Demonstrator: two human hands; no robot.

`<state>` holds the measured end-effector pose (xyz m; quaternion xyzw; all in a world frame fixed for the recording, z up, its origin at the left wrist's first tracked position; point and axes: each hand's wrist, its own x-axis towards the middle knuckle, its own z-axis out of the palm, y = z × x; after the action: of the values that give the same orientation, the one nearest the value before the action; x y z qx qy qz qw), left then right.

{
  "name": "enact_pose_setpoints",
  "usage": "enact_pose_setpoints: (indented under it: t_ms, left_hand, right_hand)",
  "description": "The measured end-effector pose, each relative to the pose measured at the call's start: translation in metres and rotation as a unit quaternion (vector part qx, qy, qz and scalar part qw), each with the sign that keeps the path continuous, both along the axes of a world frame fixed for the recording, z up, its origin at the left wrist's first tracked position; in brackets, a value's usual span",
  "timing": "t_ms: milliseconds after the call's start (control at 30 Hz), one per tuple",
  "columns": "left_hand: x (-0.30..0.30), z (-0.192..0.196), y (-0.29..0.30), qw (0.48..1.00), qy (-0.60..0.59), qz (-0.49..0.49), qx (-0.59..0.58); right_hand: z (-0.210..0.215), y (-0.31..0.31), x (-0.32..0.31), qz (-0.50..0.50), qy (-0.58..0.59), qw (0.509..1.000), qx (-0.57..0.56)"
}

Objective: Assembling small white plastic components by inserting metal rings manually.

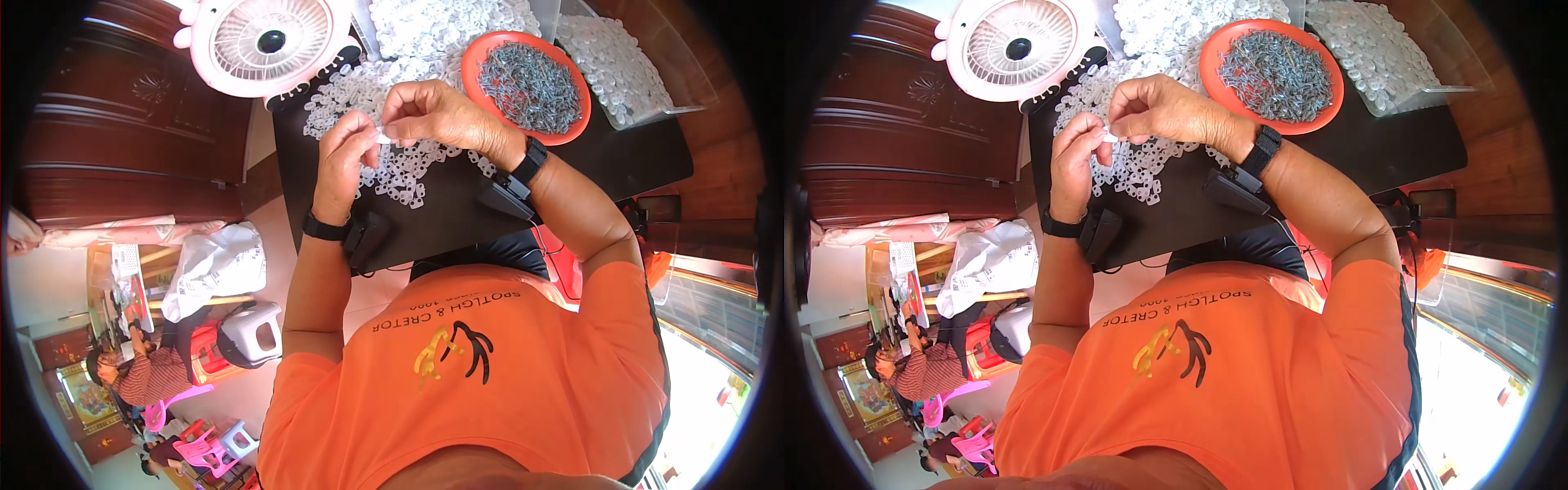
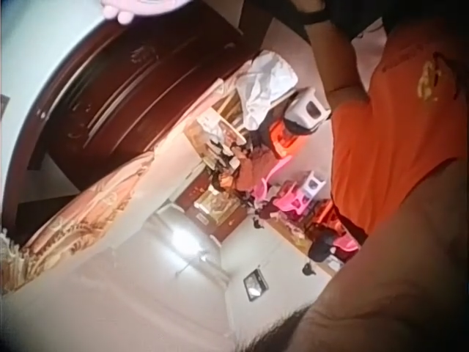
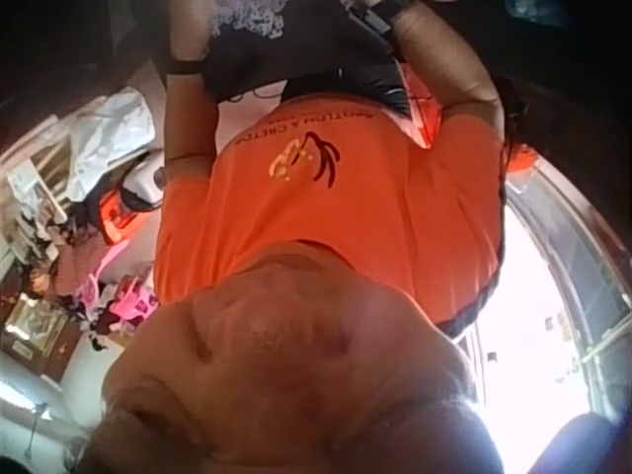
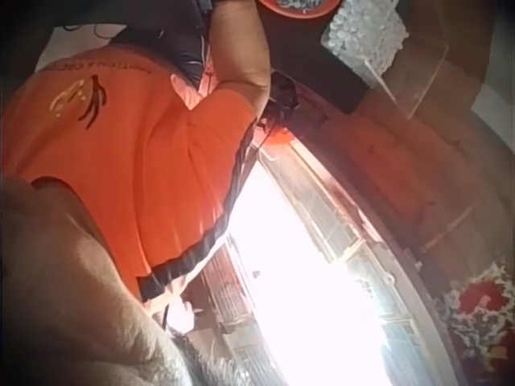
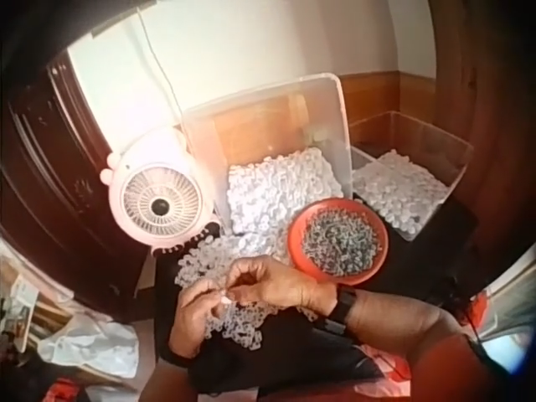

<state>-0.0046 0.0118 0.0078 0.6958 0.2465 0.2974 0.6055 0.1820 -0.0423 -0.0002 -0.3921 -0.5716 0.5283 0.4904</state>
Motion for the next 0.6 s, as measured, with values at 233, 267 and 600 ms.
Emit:
enact_pose_setpoints:
  t_ms: [233, 267, 600]
  left_hand:
    - [0.004, -0.001, -0.006, 0.999, -0.020, 0.043, 0.015]
    - [0.004, -0.002, -0.006, 0.998, -0.027, 0.043, 0.036]
    - [0.001, -0.002, -0.003, 0.998, -0.009, 0.039, 0.039]
  right_hand:
    - [0.001, -0.004, -0.010, -0.046, 0.064, 0.997, -0.009]
    - [0.000, -0.003, -0.010, -0.051, 0.076, 0.996, -0.001]
    - [0.009, -0.013, -0.015, -0.083, -0.088, 0.986, 0.119]
